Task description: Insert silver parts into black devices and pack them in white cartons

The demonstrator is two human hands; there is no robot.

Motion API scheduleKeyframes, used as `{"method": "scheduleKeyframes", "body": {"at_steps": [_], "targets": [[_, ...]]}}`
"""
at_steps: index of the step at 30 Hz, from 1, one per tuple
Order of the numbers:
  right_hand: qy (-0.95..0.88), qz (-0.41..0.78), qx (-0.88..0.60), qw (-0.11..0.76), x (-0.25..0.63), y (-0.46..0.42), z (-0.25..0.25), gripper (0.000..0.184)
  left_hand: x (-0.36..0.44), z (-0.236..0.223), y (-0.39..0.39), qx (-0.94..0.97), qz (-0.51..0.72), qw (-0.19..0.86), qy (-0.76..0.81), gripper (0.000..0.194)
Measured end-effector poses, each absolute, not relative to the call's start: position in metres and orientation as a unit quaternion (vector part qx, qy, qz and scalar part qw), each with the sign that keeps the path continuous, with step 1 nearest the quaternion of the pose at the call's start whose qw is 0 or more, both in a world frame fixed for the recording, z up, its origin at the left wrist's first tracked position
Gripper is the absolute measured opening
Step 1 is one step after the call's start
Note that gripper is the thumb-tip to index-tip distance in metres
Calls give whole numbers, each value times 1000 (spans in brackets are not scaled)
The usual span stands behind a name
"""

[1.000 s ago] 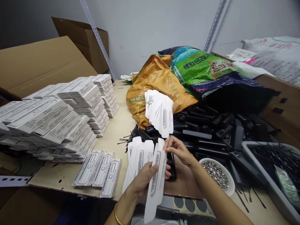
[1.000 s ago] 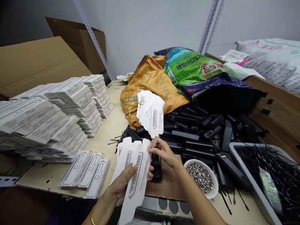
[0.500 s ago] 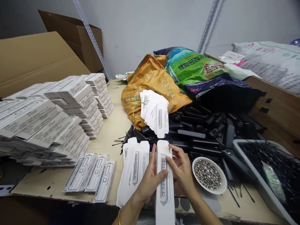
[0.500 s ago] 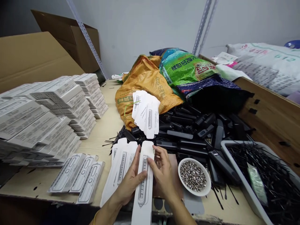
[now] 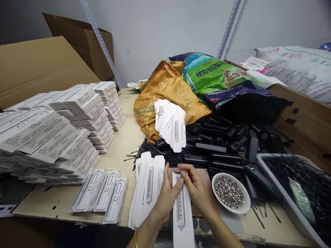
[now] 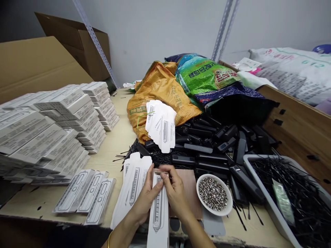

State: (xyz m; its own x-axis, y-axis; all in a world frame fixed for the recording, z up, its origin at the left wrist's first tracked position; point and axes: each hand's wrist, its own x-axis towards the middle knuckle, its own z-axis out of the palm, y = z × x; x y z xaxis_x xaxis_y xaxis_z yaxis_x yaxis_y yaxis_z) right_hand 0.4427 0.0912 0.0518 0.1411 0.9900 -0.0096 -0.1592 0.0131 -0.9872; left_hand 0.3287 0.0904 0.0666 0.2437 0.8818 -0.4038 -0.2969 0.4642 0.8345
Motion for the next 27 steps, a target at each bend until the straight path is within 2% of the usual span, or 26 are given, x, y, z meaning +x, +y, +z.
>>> {"method": "scheduleKeyframes", "body": {"at_steps": [5, 8, 13, 15, 17, 19, 21, 24, 27], "targets": [[-332, 566, -464, 595, 447, 102, 49, 32, 329, 59, 85, 401, 385, 690, 463, 103], [-281, 623, -457, 569, 447, 102, 42, 37, 327, 54, 84, 449, 363, 663, 477, 106], [-323, 603, -463, 564, 447, 82, 33, 36, 325, 55, 94, 454, 334, 679, 471, 110], [-329, 600, -462, 565, 451, 83, 35, 36, 323, 57, 101, 445, 328, 672, 493, 103], [-299, 575, -478, 593, 457, 93, 41, 36, 320, 59, 106, 472, 341, 641, 501, 87], [-244, 534, -496, 640, 463, 109, 49, 37, 316, 59, 108, 581, 364, 574, 448, 74], [-242, 508, -507, 653, 464, 121, 56, 37, 313, 58, 108, 715, 393, 460, 349, 67], [-403, 451, -557, 569, 456, 116, 54, 31, 311, 61, 107, 754, 475, 318, 325, 53], [-552, 278, -644, 451, 440, 89, 29, 27, 310, 68, 109, 626, 504, 330, 494, 53]]}}
